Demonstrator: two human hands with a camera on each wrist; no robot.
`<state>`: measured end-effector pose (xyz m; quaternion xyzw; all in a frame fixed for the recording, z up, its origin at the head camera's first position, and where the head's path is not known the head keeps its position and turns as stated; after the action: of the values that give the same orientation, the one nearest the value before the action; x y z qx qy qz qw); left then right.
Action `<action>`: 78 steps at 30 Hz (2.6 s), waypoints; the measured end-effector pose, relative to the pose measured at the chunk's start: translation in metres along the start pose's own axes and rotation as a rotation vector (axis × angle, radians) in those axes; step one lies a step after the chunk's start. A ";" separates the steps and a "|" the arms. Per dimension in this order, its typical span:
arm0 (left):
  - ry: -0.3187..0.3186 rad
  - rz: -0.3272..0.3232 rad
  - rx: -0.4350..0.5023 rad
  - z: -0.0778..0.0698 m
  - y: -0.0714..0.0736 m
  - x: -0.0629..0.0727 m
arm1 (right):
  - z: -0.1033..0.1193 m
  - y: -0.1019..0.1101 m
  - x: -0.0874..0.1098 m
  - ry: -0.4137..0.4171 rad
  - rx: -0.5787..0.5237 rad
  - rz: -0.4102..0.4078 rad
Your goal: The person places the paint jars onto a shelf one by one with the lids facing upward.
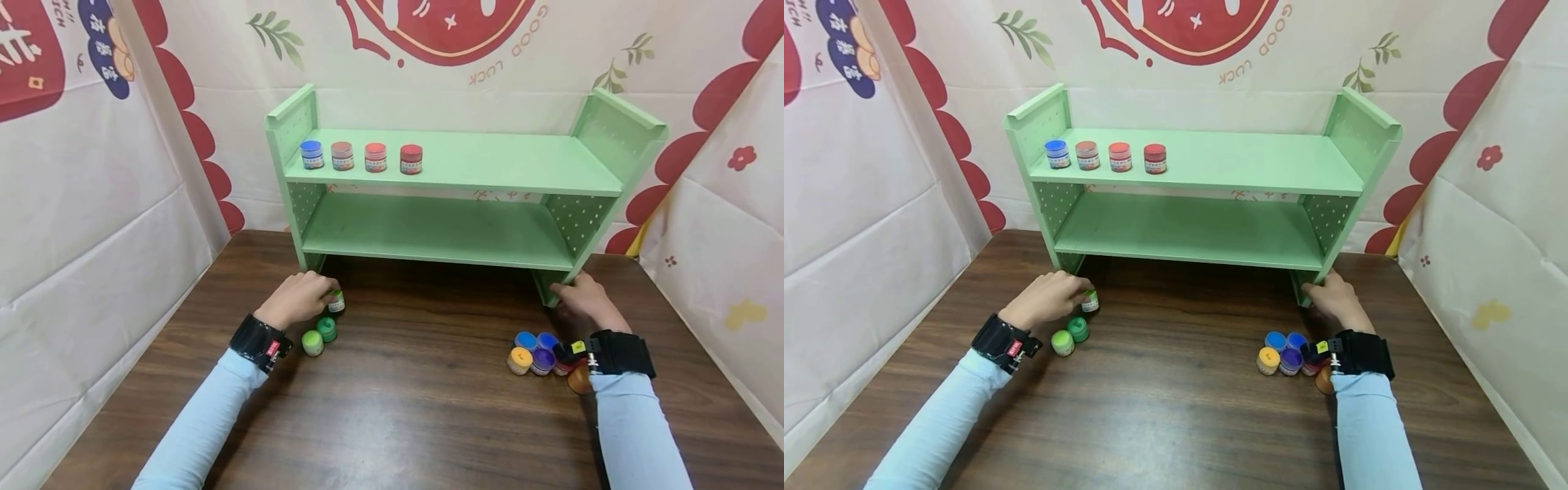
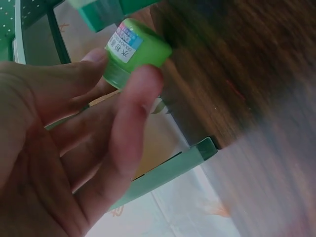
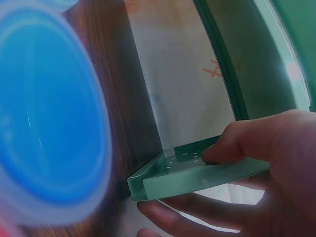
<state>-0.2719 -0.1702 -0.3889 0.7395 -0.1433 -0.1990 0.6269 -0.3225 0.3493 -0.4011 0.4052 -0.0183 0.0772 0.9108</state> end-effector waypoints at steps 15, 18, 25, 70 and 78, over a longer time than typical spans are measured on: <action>-0.137 -0.189 -0.022 -0.039 0.040 -0.007 | 0.000 0.000 0.004 -0.003 -0.009 -0.009; -0.203 -0.224 -0.033 -0.054 0.062 -0.012 | 0.000 -0.003 0.004 -0.014 -0.016 -0.007; -0.300 -0.299 0.008 -0.086 0.124 -0.032 | 0.001 -0.004 0.004 -0.016 -0.025 -0.009; -0.253 -0.367 -0.221 -0.147 0.198 -0.139 | 0.003 0.000 0.003 0.012 0.003 -0.038; -0.240 -0.345 -0.196 -0.150 0.199 -0.135 | -0.001 -0.002 0.005 0.009 0.015 -0.046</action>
<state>-0.3123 -0.0114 -0.1570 0.6595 -0.0685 -0.4027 0.6310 -0.3177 0.3498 -0.4026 0.4122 -0.0044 0.0581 0.9092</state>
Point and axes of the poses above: each hand's wrist, its own x-axis away from the middle knuckle, its own y-axis out of the back of the hand, z = x × y, the point moved 4 cm from there along -x, towards the middle knuckle, and after that the axes turned 2 degrees about -x, right-handed, at the moved point
